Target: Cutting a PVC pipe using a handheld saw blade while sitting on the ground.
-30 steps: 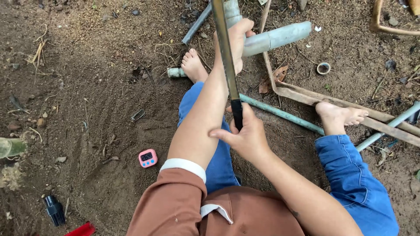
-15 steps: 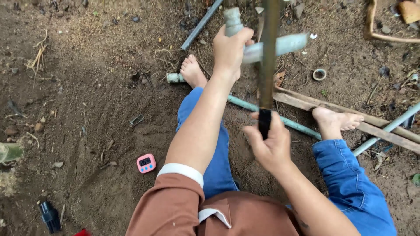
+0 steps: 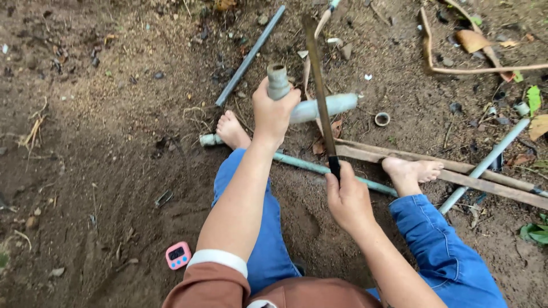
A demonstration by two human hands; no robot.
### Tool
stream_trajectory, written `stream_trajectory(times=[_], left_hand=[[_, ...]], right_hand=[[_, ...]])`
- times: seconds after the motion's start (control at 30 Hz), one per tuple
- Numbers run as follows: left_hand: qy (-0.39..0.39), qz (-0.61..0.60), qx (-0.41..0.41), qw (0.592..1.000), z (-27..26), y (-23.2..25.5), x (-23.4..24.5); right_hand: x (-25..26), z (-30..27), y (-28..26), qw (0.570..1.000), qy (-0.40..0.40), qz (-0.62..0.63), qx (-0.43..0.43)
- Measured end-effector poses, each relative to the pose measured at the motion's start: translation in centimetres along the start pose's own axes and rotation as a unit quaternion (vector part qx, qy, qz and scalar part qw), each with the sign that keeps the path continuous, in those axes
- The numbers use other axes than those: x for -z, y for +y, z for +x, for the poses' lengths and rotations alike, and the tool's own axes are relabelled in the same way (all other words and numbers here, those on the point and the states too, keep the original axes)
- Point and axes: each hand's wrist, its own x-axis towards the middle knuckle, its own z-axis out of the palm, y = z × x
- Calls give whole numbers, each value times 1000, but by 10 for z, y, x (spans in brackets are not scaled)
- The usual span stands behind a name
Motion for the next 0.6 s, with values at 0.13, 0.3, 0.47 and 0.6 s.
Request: stream_trajectory(times=[0.13,0.3,0.47,0.6], left_hand=[[-3,13,7,1000,-8,6,-6],[18,22,37,999,-6,-2,-6],[83,-2,74,994,14,-12,3],[103,23,69,992,7,-12,1]], right_hand=[[0,14,-7,999,-22,-46,6],[-4,13,-9,996,-31,-87,10],[-18,-8,2,988,-67,-140,-11],[-13,-3,11,991,-71,-115,-24]])
